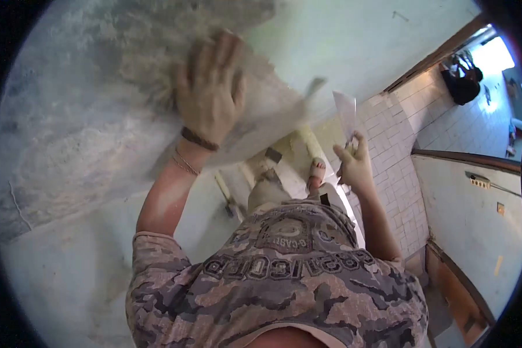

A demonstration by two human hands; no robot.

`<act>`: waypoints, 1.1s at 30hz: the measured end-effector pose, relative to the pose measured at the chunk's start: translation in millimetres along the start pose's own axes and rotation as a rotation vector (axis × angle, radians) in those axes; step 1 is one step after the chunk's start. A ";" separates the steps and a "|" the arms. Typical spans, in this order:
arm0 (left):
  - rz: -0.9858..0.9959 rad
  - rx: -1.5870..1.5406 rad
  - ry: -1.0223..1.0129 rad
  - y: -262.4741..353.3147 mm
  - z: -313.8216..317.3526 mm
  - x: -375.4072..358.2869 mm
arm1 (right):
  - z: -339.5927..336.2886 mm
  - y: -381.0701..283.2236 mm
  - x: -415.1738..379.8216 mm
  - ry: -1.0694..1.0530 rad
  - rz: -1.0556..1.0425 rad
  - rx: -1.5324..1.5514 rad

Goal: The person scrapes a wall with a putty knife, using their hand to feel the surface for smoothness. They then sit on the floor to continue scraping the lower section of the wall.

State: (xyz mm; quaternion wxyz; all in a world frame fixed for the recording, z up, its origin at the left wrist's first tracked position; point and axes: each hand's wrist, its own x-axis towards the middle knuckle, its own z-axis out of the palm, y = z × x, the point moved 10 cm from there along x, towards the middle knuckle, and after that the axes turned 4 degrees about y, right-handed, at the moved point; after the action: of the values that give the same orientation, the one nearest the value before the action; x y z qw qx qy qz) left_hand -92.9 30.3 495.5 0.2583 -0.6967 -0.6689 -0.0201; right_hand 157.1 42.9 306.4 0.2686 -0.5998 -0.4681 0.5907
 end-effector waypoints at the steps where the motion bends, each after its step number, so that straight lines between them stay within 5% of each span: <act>1: -0.106 0.113 0.114 -10.4 -13.6 -2.8 | 1.8 -4.8 -2.7 -0.046 0.033 -0.042; 3: -0.221 0.248 0.237 -18.1 -11.0 -15.2 | 7.3 -13.3 -3.9 -0.106 0.045 -0.086; 5: -0.121 0.032 0.007 7.9 63.7 -48.5 | 11.1 -17.2 -5.6 -0.163 -0.046 -0.083; 9: -0.082 -0.262 -0.131 49.6 84.3 -78.3 | 2.3 -0.6 -26.1 -0.139 -0.026 -0.129; 12: -0.173 -0.207 -0.044 27.9 72.2 -64.2 | -10.7 4.1 -42.8 -0.097 -0.213 -0.367; 20: -0.269 -0.190 0.047 25.3 48.4 -83.0 | -23.4 53.9 -59.6 -0.156 0.037 -0.310; 27: -0.326 -0.077 0.014 28.9 83.7 -80.8 | 5.7 33.9 -13.9 -0.286 -0.159 -0.328; 30: -0.394 -0.087 0.200 38.8 107.0 -79.3 | 3.6 50.4 25.4 -0.349 -0.110 -0.466; 33: -0.477 -0.088 0.366 47.5 144.5 -100.6 | -11.2 54.1 65.1 -0.195 -0.257 -0.175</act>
State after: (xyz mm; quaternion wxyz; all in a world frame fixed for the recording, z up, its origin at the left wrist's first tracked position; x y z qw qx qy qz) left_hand -104.5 -5.2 317.0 0.3320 -0.5155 -0.7544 -0.2343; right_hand 172.2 80.2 231.0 0.2421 -0.4961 -0.6143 0.5638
